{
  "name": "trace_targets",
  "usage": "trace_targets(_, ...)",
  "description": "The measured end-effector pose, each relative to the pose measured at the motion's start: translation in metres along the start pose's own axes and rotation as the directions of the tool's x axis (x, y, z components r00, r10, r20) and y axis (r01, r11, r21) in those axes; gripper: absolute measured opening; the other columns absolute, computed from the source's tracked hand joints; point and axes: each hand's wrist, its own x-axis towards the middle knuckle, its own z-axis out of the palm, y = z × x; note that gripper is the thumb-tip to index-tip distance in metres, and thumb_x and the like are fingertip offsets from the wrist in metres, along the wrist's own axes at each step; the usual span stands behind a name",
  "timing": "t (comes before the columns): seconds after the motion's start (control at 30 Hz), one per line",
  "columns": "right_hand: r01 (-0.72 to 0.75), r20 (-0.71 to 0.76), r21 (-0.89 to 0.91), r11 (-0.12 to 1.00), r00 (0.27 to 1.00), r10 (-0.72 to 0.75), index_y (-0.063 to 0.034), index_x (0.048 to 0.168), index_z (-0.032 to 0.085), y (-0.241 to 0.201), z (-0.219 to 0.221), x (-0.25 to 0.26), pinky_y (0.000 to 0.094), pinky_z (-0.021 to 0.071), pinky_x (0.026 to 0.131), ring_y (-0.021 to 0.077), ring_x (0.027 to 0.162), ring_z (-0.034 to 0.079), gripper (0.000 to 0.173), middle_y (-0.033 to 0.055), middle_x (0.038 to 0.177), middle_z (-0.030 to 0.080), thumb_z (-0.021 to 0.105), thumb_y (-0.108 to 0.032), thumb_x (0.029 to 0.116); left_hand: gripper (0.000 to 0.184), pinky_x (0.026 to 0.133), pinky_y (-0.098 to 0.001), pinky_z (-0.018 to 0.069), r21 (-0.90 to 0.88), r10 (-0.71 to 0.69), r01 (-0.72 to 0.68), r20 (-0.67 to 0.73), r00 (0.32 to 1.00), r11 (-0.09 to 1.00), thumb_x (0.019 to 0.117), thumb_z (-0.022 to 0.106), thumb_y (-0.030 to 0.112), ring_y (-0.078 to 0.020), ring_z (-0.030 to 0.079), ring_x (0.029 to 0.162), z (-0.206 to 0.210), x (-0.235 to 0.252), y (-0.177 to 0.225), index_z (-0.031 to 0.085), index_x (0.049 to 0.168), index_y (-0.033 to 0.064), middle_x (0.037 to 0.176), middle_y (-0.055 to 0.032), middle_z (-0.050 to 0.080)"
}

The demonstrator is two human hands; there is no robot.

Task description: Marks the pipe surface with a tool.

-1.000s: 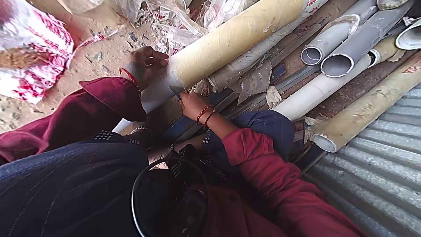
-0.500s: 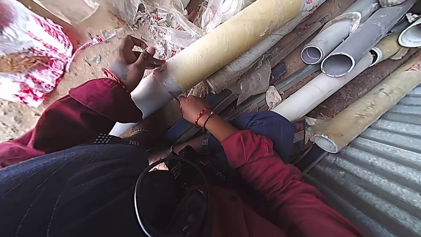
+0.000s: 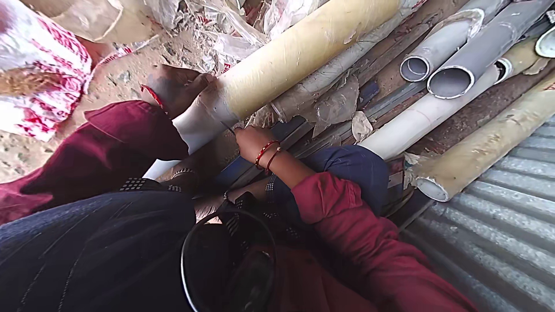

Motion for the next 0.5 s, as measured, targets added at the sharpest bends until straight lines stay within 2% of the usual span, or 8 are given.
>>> trace_targets(0.07, -0.007, -0.006, -0.010, 1.000, 1.000, 0.007, 0.0004, 0.139, 0.057, 0.000, -0.003, -0.002, 0.0558, 0.0525, 0.094, 0.0385, 0.120, 0.065, 0.037, 0.0231, 0.127, 0.066, 0.052, -0.001, 0.1024, 0.035, 0.096, -0.0276, 0.0566, -0.235, -0.079, 0.069, -0.033, 0.996, 0.969, 0.1082, 0.052, 0.028, -0.0039, 0.073, 0.095, -0.012, -0.017, 0.006, 0.068, 0.106, -0.0033, 0.103, -0.0058, 0.076)
trace_targets(0.1, -0.019, -0.011, -0.011, 1.000, 1.000, 0.019, 0.0001, 0.140, 0.056, 0.001, -0.005, -0.004, 0.0567, 0.0521, 0.094, 0.0394, 0.120, 0.064, 0.037, 0.0237, 0.127, 0.066, 0.051, -0.002, 0.1031, 0.029, 0.096, -0.0217, 0.0563, -0.340, -0.100, 0.088, -0.019, 0.995, 0.936, 0.1083, 0.051, 0.023, -0.0008, 0.072, 0.100, -0.018, -0.026, 0.003, 0.066, 0.111, -0.0017, 0.110, -0.0032, 0.076)
trace_targets(0.17, -0.043, -0.055, -0.006, 0.999, 0.998, 0.042, -0.0016, 0.140, 0.057, 0.004, -0.010, -0.008, 0.0573, 0.0517, 0.095, 0.0397, 0.120, 0.065, 0.035, 0.0236, 0.127, 0.067, 0.048, -0.008, 0.1072, 0.045, 0.112, -0.0344, 0.0438, -0.271, -0.038, 0.072, 0.130, 0.991, 0.960, 0.1006, 0.058, 0.018, -0.0172, 0.056, 0.132, -0.031, -0.047, -0.026, 0.052, 0.141, -0.0014, 0.146, -0.0141, 0.056)
trace_targets(0.23, -0.062, -0.145, 0.012, 0.998, 0.987, 0.063, -0.0028, 0.133, 0.060, 0.011, -0.020, -0.015, 0.0560, 0.0510, 0.096, 0.0383, 0.119, 0.066, 0.030, 0.0223, 0.121, 0.069, 0.045, -0.012, 0.1091, 0.097, 0.118, -0.0632, 0.0287, -0.026, 0.015, -0.008, 0.273, 0.962, 1.000, 0.0803, 0.084, 0.017, -0.0486, 0.032, 0.149, -0.031, -0.071, -0.060, 0.030, 0.158, -0.0018, 0.163, -0.0303, 0.027)
trace_targets(0.3, -0.101, -0.297, 0.065, 0.993, 0.948, 0.116, -0.0030, 0.127, 0.063, 0.018, -0.031, -0.027, 0.0529, 0.0483, 0.100, 0.0364, 0.119, 0.065, 0.028, 0.0213, 0.115, 0.071, 0.045, -0.015, 0.1098, 0.133, 0.111, -0.0714, 0.0355, 0.265, 0.034, -0.097, 0.231, 0.972, 0.959, 0.0554, 0.094, 0.052, -0.0547, 0.037, 0.144, -0.015, -0.097, -0.099, 0.027, 0.162, 0.0093, 0.162, -0.0307, 0.028)
trace_targets(0.33, -0.108, -0.397, 0.101, 0.989, 0.907, 0.140, -0.0016, 0.125, 0.065, 0.022, -0.034, -0.034, 0.0526, 0.0481, 0.099, 0.0372, 0.117, 0.066, 0.028, 0.0222, 0.113, 0.071, 0.046, -0.015, 0.1096, 0.136, 0.110, -0.0712, 0.0370, 0.347, -0.006, -0.079, 0.237, 0.971, 0.935, 0.0550, 0.092, 0.058, -0.0533, 0.038, 0.144, -0.014, -0.105, -0.097, 0.023, 0.164, 0.0129, 0.164, -0.0288, 0.027)
trace_targets(0.4, -0.103, -0.578, 0.153, 0.983, 0.797, 0.174, 0.0010, 0.121, 0.066, 0.030, -0.040, -0.044, 0.0534, 0.0512, 0.090, 0.0379, 0.105, 0.069, 0.028, 0.0227, 0.104, 0.072, 0.047, -0.016, 0.1090, 0.129, 0.106, -0.0712, 0.0394, 0.379, -0.158, 0.046, 0.270, 0.950, 0.924, 0.0662, 0.097, 0.044, -0.0520, 0.041, 0.143, -0.018, -0.107, -0.064, 0.019, 0.165, 0.0146, 0.165, -0.0269, 0.027)
trace_targets(0.5, -0.077, -0.679, 0.224, 0.972, 0.702, 0.212, 0.0016, 0.121, 0.066, 0.037, -0.038, -0.046, 0.0536, 0.0537, 0.086, 0.0358, 0.098, 0.072, 0.028, 0.0198, 0.100, 0.074, 0.047, -0.015, 0.1093, 0.123, 0.088, -0.0754, 0.0486, 0.370, 0.001, -0.053, 0.139, 0.990, 0.927, 0.0622, 0.097, 0.042, -0.0531, 0.059, 0.122, -0.004, -0.110, -0.086, 0.029, 0.163, 0.0183, 0.146, -0.0284, 0.052)
